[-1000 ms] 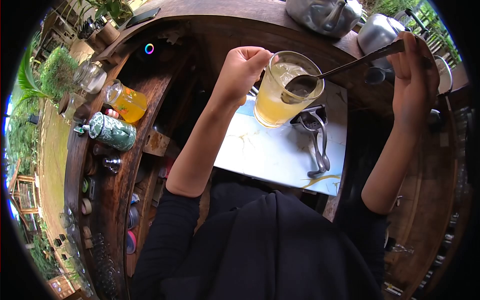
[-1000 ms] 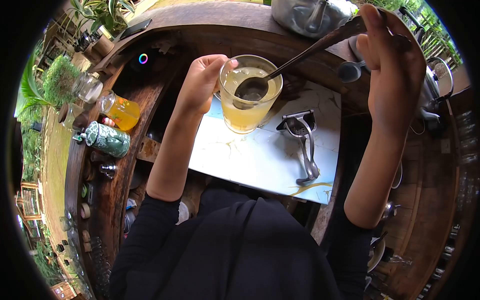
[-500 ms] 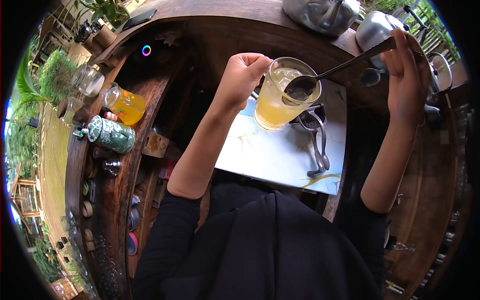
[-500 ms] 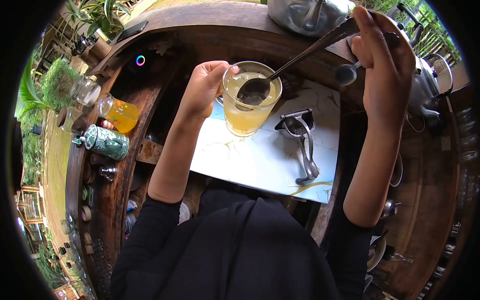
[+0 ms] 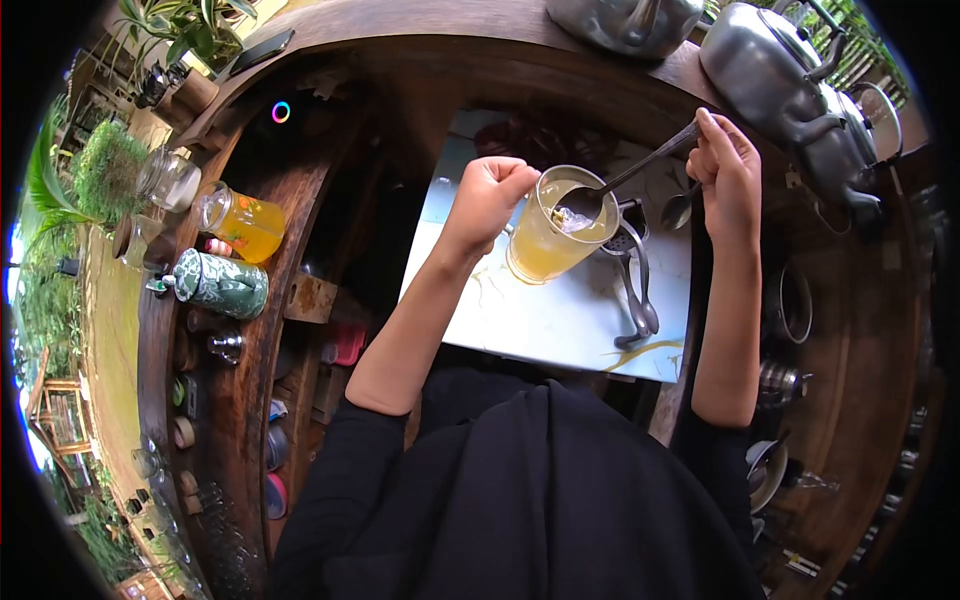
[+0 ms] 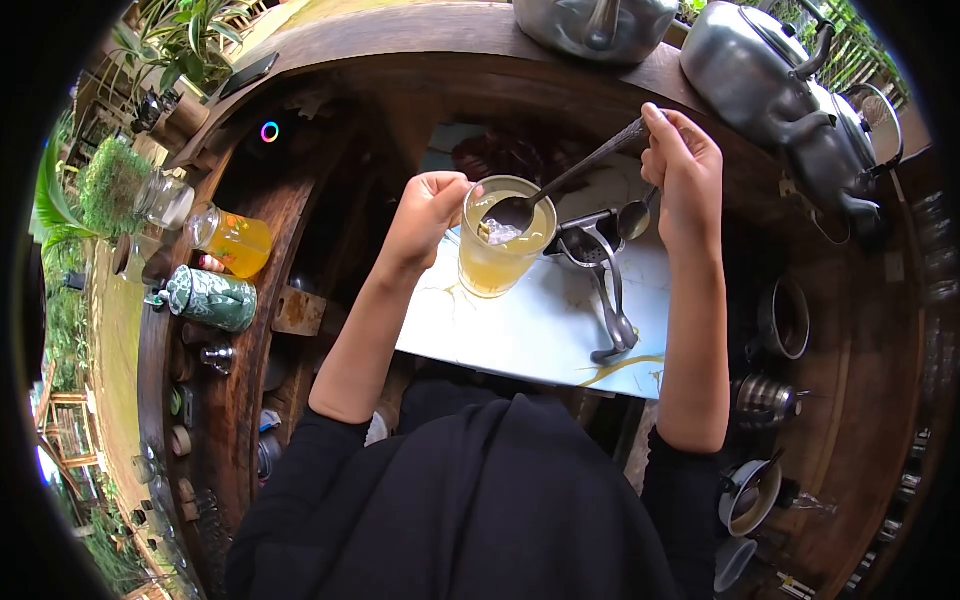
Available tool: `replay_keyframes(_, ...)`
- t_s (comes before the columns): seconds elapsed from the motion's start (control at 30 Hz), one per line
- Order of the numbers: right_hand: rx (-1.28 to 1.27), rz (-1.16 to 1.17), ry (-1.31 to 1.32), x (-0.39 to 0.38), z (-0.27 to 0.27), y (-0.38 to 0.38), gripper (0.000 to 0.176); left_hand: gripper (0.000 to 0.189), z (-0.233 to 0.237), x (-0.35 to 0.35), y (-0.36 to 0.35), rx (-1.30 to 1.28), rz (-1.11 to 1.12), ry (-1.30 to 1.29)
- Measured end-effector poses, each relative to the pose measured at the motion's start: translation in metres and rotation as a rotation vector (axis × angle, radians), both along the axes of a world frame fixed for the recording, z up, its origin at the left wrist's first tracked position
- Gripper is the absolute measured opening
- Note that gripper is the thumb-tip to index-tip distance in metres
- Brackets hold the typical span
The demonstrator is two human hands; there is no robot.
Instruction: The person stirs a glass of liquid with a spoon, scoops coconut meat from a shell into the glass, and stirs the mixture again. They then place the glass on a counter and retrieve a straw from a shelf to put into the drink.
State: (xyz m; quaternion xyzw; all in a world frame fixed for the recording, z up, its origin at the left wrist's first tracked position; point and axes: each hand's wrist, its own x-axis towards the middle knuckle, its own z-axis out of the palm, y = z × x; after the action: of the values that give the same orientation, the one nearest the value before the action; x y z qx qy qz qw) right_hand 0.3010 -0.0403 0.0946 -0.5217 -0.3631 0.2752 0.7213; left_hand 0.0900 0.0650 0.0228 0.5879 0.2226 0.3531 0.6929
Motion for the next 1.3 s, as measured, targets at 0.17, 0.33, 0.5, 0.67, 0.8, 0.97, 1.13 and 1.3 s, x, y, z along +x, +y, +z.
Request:
replay_keyframes(0.17, -0.013, -0.054, 0.05, 0.012, -0.018, -0.008, 0.014, 0.032, -0.021, 0.007, -0.001, -0.005, -0.025, 0.009)
replay_keyframes(0.33, 0.008, -0.161, 0.071, 0.031, -0.024, -0.028, 0.014, 0.035, -0.037, 0.007, -0.005, -0.001, -0.01, 0.021)
replay_keyframes(0.5, -0.108, -0.419, -0.024, 0.064, -0.054, -0.057, 0.017, 0.038, -0.046, -0.007, -0.004, 0.001, -0.011, 0.042)
replay_keyframes(0.67, -0.238, -0.665, -0.18, 0.095, -0.093, -0.074, 0.02, 0.039, -0.052, -0.017, -0.001, -0.01, -0.004, 0.016)
replay_keyframes(0.8, -0.254, -0.802, -0.401, 0.106, -0.115, -0.076, 0.025, 0.04, -0.051, -0.019, -0.001, 0.002, 0.009, 0.002)
replay_keyframes(0.97, -0.256, -0.847, -0.464, 0.11, -0.127, -0.076, 0.025, 0.04, -0.047, -0.023, -0.002, 0.005, 0.008, 0.024)
replay_keyframes(1.13, -0.286, -0.853, -0.5, 0.108, -0.129, -0.078, 0.025, 0.041, -0.049, -0.023, -0.003, 0.011, 0.004, 0.021)
replay_keyframes(1.3, -0.288, -0.868, -0.476, 0.115, -0.142, -0.081, 0.025, 0.041, -0.048, -0.023, -0.004, 0.012, 0.0, 0.013)
